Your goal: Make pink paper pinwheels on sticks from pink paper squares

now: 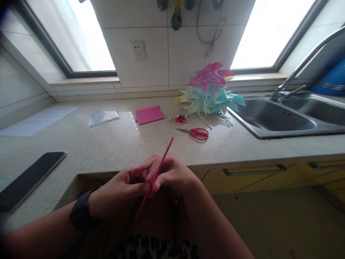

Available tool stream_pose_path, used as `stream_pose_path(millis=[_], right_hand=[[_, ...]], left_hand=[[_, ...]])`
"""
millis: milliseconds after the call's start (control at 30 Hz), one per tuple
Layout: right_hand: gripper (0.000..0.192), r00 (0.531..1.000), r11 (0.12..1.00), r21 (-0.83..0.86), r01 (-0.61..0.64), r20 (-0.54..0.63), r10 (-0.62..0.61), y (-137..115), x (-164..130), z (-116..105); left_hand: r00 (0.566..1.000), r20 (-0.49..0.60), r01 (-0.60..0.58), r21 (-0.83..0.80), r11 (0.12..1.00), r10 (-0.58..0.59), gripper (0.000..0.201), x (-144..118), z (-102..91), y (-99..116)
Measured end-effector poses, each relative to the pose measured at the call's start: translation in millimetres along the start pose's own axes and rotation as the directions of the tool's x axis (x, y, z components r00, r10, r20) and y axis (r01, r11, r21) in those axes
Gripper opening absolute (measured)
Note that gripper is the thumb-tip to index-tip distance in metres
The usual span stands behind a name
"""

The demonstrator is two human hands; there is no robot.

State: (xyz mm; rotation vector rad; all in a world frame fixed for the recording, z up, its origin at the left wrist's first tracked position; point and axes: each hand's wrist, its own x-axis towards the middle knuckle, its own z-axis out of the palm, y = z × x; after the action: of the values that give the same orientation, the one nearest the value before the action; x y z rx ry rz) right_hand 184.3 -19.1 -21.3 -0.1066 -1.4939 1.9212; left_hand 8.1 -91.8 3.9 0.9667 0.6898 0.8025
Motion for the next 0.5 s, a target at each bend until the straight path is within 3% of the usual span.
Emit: stream_pose_path(millis=[100,233,300,500], right_hand=[[0.038,0.984,0.999,-0.032,-0.030,-0.176,0.024,-3.3,-6.3,4.2],[0.022,0.892,0.989,-0.131,-0.063,-0.452,-0.003,-6.6,-13.1,18.5],[0.020,0.867,0.983,-0.147,-0.112,-0.498,0.024,-8.3,-14.0,26.5],[0.021,0.858,0.944,-0.247,-0.219,-0.509,0.066,-15.6,-11.9,35.5]], left_hand=[[0.993,-0.109,-0.038,0.046,0.998,0.043,0.017,0.7,-2.7,-1.3],[0.960,-0.259,-0.072,0.148,0.986,0.109,0.026,3.5,-6.0,-3.7],[0.951,-0.285,-0.069,0.176,0.982,0.118,0.030,4.3,-6.2,-4.7],[0.941,-0.306,-0.066,0.250,0.966,0.143,0.033,3.5,-6.5,-6.1]])
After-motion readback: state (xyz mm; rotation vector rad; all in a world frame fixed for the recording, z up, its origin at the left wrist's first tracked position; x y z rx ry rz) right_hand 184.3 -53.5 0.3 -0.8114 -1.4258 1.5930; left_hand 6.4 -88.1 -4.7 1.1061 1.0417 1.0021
